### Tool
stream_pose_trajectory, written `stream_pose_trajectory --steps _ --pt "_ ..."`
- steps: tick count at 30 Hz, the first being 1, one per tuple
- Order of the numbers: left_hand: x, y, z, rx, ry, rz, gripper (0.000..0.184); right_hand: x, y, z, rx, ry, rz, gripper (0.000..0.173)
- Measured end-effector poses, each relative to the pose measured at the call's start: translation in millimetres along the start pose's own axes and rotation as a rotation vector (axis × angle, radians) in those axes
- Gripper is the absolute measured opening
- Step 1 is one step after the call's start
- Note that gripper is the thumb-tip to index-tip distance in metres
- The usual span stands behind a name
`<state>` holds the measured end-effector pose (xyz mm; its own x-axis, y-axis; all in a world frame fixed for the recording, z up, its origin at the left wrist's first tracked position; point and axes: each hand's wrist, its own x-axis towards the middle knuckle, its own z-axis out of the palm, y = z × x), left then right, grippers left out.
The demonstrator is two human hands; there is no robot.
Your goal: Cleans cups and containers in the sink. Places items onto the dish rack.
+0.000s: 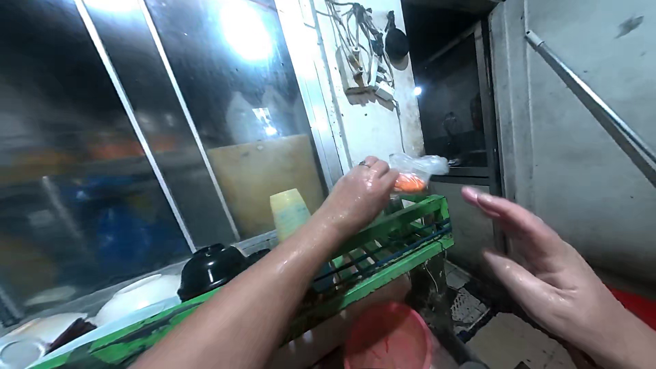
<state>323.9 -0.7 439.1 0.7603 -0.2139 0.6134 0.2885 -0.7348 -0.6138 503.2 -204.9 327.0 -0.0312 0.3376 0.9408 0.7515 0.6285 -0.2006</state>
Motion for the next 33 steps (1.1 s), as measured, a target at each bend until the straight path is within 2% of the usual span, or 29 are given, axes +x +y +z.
stream_pose_trajectory --steps 3,5,6,7,9,10,11,14,17,19,23,24,25,27,28,31,33 --pt "-9.6 23.8 -34.3 -0.032 -0.032 0.215 0.022 32.4 -9.4 4.6 -0.439 -0.186 -0.090 0.088" --pt "-19.0 32.5 -51.2 -0.071 -0.022 0.292 0.023 43.5 -0.4 9.8 -0.536 -0.290 -0.085 0.095" --pt "-24.0 34.0 -56.7 -0.106 0.003 0.293 0.024 44.9 6.6 12.6 -0.519 -0.313 -0.081 0.088" --pt "-29.0 34.3 -60.9 -0.148 0.029 0.268 0.024 44.0 14.4 16.1 -0.475 -0.312 -0.075 0.074" --pt "-36.8 33.8 -65.4 -0.235 0.087 0.146 0.025 37.9 27.9 24.0 -0.374 -0.254 -0.042 0.032" --pt "-38.7 34.0 -65.3 -0.262 0.122 0.065 0.025 35.0 32.1 29.2 -0.312 -0.196 -0.011 0.025" --pt "-38.6 35.0 -63.8 -0.273 0.160 -0.022 0.025 33.0 33.6 35.6 -0.221 -0.136 0.039 0.025" --pt "-26.6 47.1 -54.1 -0.253 0.221 -0.244 0.025 33.5 15.3 54.3 0.141 -0.055 0.402 0.021" --pt "-10.7 63.8 -37.6 -0.174 0.207 -0.219 0.029 42.9 1.1 67.1 0.355 -0.011 0.663 0.016" --pt "-4.8 72.8 -30.9 -0.174 0.104 -0.179 0.032 42.5 4.7 60.8 0.566 -0.019 0.758 0.013" --pt "-7.0 80.9 -29.6 -0.278 -0.170 -0.140 0.066 23.7 25.2 35.3 1.238 0.006 0.749 0.023" --pt "-8.0 82.1 -28.1 -0.249 -0.202 -0.130 0.073 21.5 26.6 30.8 1.352 -0.003 0.732 0.030" --pt "-8.7 82.6 -25.5 -0.227 -0.196 -0.116 0.075 20.3 27.5 27.7 1.407 -0.050 0.700 0.043" --pt "-7.0 80.3 -18.5 -0.237 -0.080 -0.084 0.067 21.4 26.8 26.1 1.378 -0.137 0.681 0.071" --pt "-3.7 78.5 -17.2 -0.265 -0.024 -0.079 0.061 22.3 26.0 26.8 1.345 -0.160 0.673 0.078" --pt "12.7 70.2 -25.3 -0.423 0.028 -0.173 0.049 23.1 24.7 27.4 1.267 -0.175 0.677 0.087" --pt "29.8 56.9 -30.8 -0.484 -0.004 -0.352 0.042 18.3 26.5 22.9 1.226 -0.169 0.708 0.092"
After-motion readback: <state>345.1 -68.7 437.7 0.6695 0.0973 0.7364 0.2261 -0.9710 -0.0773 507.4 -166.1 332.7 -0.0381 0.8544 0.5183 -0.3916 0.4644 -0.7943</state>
